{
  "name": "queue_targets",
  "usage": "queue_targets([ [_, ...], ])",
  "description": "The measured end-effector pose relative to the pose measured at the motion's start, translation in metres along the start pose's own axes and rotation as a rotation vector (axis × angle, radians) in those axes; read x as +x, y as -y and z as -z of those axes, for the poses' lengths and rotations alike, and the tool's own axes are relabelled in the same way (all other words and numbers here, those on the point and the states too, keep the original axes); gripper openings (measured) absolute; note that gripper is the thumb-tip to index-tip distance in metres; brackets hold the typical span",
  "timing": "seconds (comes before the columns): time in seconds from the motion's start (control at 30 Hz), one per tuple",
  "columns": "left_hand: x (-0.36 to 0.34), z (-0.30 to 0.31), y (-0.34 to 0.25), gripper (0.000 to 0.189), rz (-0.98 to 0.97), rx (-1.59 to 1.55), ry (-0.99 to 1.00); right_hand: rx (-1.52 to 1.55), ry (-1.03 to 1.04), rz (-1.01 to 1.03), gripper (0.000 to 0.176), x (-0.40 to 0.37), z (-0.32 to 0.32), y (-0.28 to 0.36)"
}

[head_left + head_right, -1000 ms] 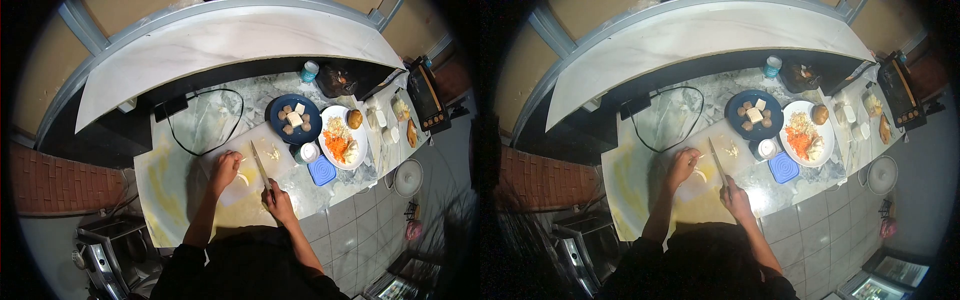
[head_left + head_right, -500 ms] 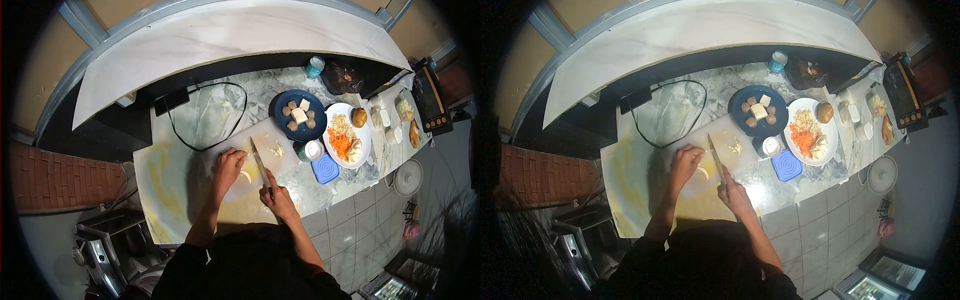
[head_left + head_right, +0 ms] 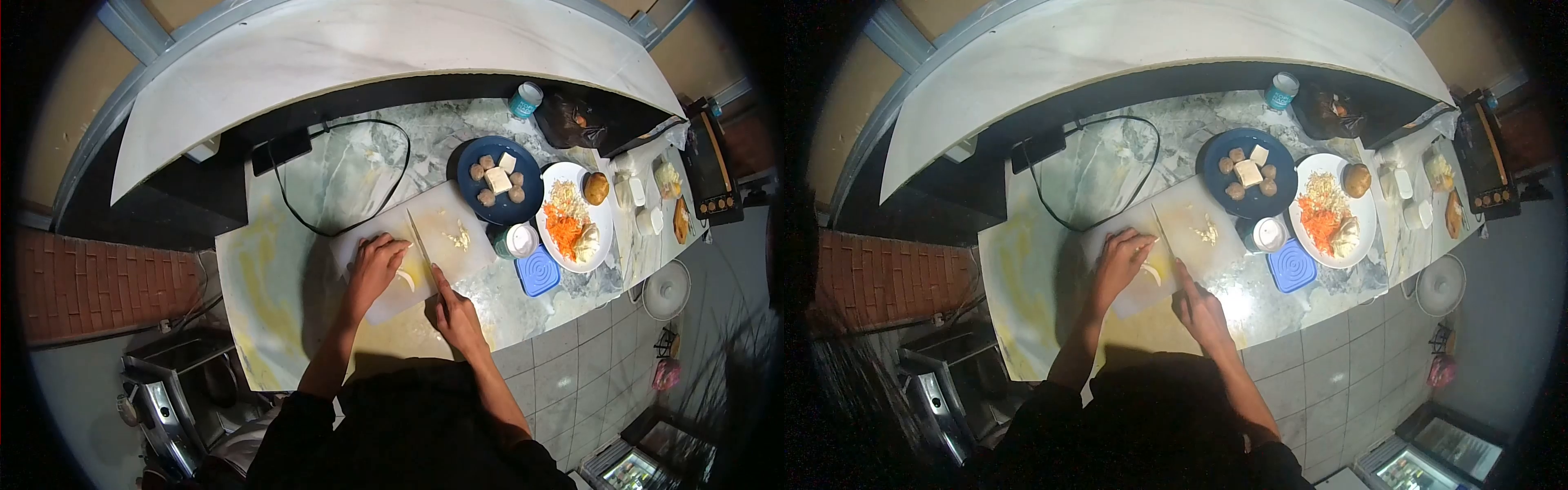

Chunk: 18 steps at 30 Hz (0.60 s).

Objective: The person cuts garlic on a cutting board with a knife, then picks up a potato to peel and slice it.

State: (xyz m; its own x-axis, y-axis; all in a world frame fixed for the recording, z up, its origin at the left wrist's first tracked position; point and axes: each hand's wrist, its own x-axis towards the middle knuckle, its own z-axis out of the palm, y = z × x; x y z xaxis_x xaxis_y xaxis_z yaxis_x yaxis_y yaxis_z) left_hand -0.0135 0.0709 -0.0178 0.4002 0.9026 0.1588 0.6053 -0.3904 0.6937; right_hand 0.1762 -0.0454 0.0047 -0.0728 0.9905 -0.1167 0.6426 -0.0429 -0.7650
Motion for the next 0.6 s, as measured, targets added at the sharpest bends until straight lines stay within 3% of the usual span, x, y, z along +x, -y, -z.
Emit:
queue_targets([
  [0.53, -0.0022, -0.0044, -0.0045, 0.015, -0.002, 0.038, -0.067, -0.127, 0.016, 0.029, 0.079, 0.0078, -0.0043, -0.002],
  [0.6, -0.0024, -0.0052, -0.0035, 0.015, 0.0, 0.037, -0.08, -0.089, -0.062, 0.088, 0.079, 0.009, -0.003, 0.0015],
])
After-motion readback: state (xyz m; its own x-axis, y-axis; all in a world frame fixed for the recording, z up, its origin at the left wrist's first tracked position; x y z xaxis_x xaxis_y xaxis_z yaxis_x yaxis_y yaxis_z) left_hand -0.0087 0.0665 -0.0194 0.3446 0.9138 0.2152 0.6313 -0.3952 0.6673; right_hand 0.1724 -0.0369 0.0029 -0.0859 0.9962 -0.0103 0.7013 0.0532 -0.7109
